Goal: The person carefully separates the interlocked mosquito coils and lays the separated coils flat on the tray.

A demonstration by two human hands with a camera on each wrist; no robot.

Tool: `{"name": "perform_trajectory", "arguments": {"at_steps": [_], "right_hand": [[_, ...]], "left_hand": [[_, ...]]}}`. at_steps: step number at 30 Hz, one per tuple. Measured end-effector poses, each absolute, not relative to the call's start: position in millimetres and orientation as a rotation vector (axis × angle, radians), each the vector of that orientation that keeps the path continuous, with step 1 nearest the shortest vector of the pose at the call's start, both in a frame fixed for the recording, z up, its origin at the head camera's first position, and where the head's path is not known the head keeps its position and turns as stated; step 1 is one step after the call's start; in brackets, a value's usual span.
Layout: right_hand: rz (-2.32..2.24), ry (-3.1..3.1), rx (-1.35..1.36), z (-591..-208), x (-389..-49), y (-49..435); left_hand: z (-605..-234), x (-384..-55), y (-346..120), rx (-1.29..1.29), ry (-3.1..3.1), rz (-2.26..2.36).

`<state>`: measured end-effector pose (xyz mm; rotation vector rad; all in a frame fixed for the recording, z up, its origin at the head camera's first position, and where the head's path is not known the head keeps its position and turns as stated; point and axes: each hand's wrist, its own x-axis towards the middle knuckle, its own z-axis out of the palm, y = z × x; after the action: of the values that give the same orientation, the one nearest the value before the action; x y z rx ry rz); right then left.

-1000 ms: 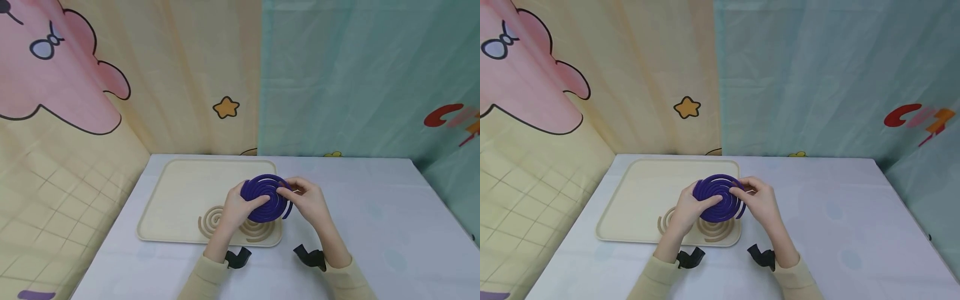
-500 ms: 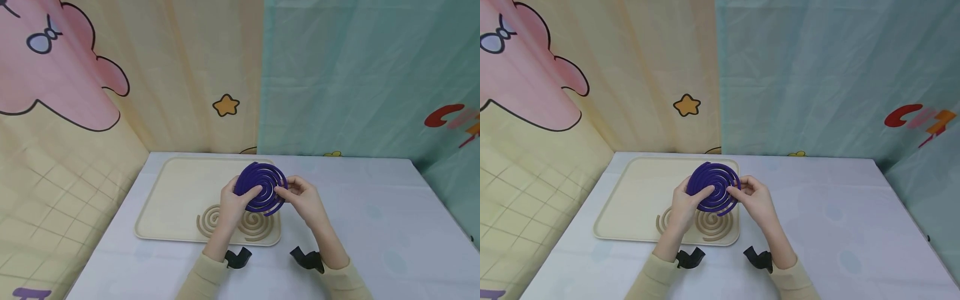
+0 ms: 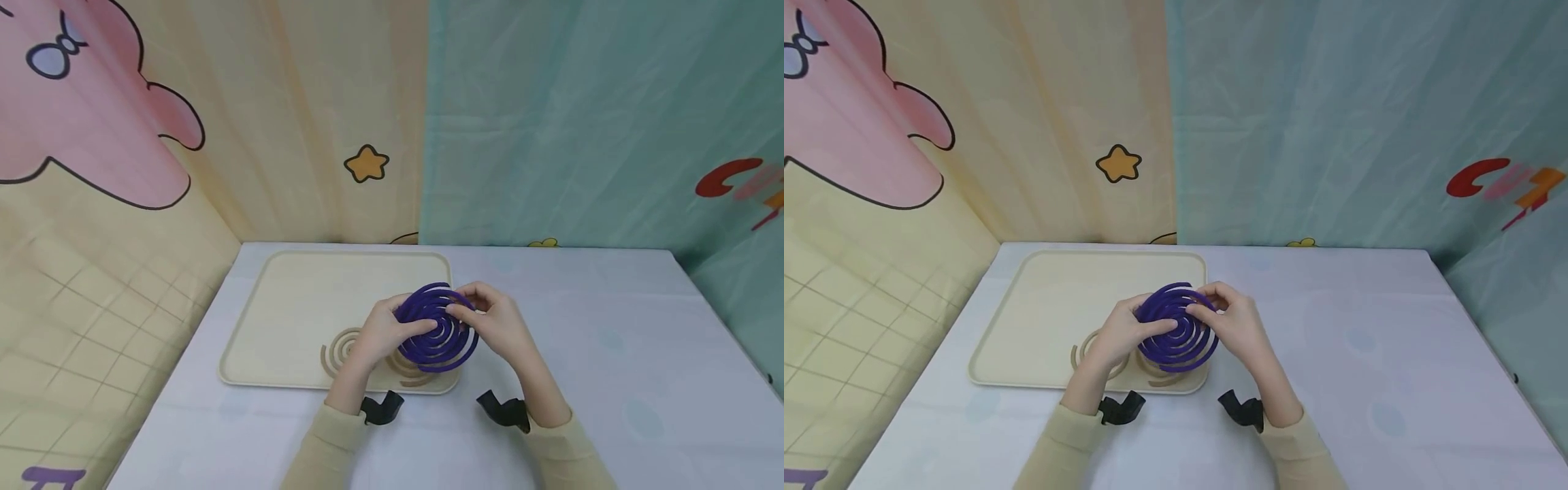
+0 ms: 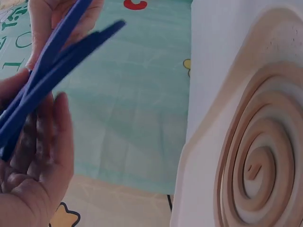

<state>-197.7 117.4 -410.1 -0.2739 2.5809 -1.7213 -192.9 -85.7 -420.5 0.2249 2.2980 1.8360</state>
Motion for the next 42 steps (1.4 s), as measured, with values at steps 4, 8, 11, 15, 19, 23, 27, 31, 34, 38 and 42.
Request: {"name": "perform_trajectory", "arguments": {"at_steps": [4, 8, 11, 15, 19, 23, 27, 31, 34, 38, 42], "right_hand": [[-1.91, 2.447, -0.09, -411, -201, 116], [-1.976, 2.366, -0.034, -413, -203, 115], [-1.856, 2.462, -0.141, -414, -204, 116], [-1.618, 2.64, -0.421, -415, -202, 117], [-1.553, 2.665, -0.523, -415, -202, 118], [-1.595, 2.631, -0.426, -415, -204, 119], [-1.738, 2.506, -0.266, -416, -208, 119], [-1.855, 2.398, -0.158, -415, -209, 118], [-1.829, 2.441, -0.169, -414, -209, 120], [-1.738, 2.558, -0.256, -413, -209, 125], [-1.628, 2.666, -0.431, -413, -207, 126]], "left_hand": [[-423, -196, -81, 0.148, 2.077, 2.109], [-424, -196, -77, 0.125, 2.072, 2.177], [-423, -195, -81, 0.13, 2.222, 2.053], [-424, -197, -85, 0.2, 2.284, 1.861], [-427, -199, -85, 0.231, 2.217, 1.818], [-428, -200, -80, 0.128, 2.11, 1.951], [-431, -201, -72, -0.021, 1.979, 2.179], [-432, -201, -66, -0.112, 1.81, 2.36], [-431, -201, -66, -0.094, 1.732, 2.395], [-429, -201, -70, 0.001, 1.678, 2.372], [-426, -202, -77, 0.053, 1.633, 2.28]]}}
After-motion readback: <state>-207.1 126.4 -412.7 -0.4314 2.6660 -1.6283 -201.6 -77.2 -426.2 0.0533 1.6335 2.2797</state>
